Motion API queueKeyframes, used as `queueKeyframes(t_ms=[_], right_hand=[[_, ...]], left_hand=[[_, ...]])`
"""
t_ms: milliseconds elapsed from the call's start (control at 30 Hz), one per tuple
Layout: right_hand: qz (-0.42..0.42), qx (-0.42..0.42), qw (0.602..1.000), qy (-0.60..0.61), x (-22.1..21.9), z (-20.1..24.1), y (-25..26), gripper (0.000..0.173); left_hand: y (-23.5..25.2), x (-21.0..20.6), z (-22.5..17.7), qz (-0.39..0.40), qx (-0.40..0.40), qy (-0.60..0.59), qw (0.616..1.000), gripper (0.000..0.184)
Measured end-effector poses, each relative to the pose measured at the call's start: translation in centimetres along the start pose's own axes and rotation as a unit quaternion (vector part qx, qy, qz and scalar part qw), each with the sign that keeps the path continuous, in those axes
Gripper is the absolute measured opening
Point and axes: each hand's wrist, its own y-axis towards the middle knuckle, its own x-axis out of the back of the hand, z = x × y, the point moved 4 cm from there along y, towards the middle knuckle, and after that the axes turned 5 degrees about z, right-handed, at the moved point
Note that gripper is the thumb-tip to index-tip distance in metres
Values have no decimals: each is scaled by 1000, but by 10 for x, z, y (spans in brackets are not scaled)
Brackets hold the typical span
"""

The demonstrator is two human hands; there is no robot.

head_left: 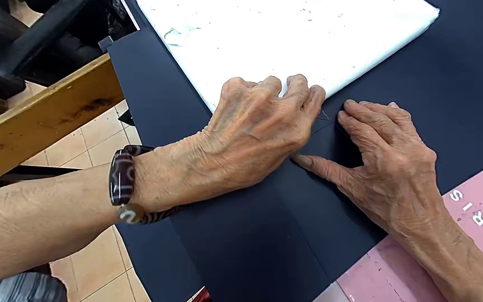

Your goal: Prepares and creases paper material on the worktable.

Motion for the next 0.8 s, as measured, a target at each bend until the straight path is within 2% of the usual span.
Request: queueKeyframes(t_ms=[133,233,300,400,567,800], right_hand=[[-3,1,1000,15,-1,-1,2,72],[-7,-1,1000,17,-1,-2,5,73],[-12,-11,1000,15,-1,-2,6,83],[20,-19,1000,12,-6,-6,9,102],[39,-24,999,-2,-15,-9,10,100],[14,-7,1000,18,-16,-15,13,97]], left_hand=[[0,-1,5,0,-28,-30,999,36],[-1,-11,7,29,-15,-78,996,50],[-5,-19,9,59,11,-166,984,57],[-11,-28,12,41,35,-197,979,59],[-11,-38,11,-15,38,-207,977,56],[-9,-35,7,-4,54,-198,979,53]])
